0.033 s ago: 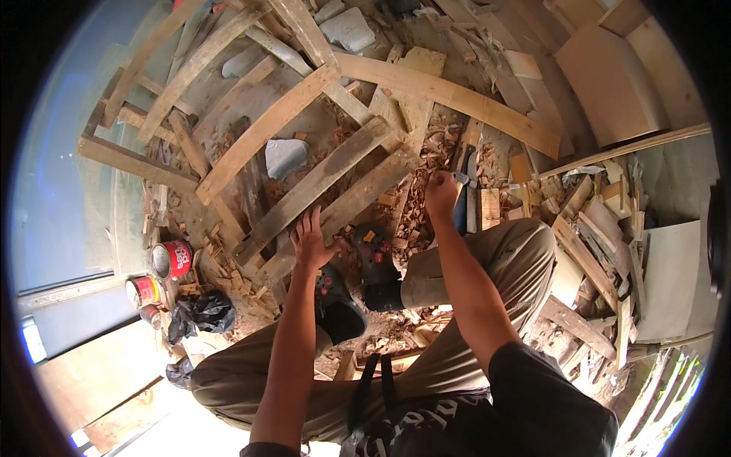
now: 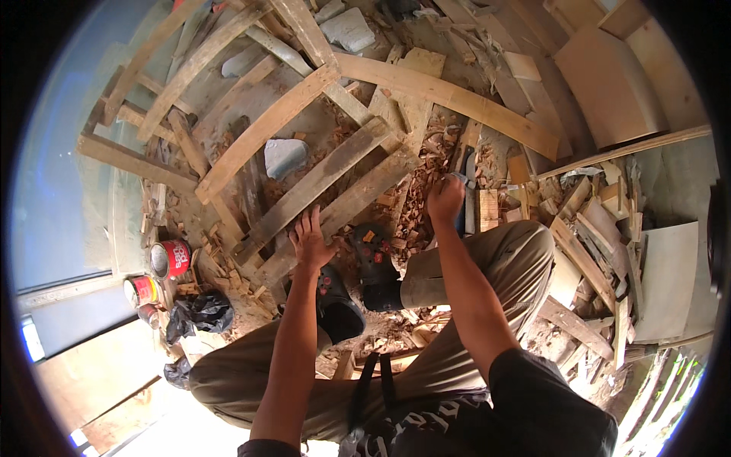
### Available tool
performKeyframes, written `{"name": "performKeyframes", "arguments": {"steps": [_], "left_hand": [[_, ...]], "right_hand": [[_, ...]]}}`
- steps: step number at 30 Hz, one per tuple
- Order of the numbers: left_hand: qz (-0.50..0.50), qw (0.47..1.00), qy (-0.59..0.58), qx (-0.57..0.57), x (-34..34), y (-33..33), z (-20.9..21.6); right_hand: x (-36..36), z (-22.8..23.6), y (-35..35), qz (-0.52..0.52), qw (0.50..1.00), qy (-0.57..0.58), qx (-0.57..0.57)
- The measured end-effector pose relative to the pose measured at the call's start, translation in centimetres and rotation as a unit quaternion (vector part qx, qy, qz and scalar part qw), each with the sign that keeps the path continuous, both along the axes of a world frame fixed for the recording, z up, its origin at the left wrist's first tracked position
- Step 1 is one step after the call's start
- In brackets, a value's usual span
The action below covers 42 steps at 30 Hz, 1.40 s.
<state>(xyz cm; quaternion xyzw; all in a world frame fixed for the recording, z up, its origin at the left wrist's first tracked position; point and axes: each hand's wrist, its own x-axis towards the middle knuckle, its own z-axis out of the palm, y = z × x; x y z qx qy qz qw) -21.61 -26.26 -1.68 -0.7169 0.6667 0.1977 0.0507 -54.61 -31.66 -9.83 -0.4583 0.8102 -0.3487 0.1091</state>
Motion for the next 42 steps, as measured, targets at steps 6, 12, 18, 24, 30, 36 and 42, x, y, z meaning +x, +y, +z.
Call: {"name": "performKeyframes", "arguments": {"steps": [6,12,18,24,30,36,42], "left_hand": [[0.012,0.999,0.04,0.023,0.8,-0.6,2.6],[0.006,0.982,0.107,-0.154,6.3,3.7,-0.1],[0.311,0.815,0.125,-0.472,9.8,5.8,2.3],[0.756,0.426,0.386,-0.312,19.6,11.6,0.0],[0.62,0.582,0.464,-0.246,19.2,5.5,-3.1],[0.62,0.601,0.41,-0.293,18.4,3.9,-4.9],[0.62,0.605,0.323,-0.381,19.3,4.3,-5.3]], "right_hand": [[-0.6,-1.1,3.0,-0.04,0.962,-0.069,0.261],[1.3,-3.1,3.2,0.082,0.957,0.003,0.277],[-8.0,-4.7,-2.6,0.012,0.995,-0.103,0.008],[11.1,17.0,6.3,0.173,0.869,-0.461,-0.036],[19.0,16.3,15.3,0.287,0.858,-0.31,0.291],[27.5,16.1,17.7,0.485,0.818,-0.213,0.223],[34.6,16.0,15.0,0.549,0.804,-0.103,0.202]]}}
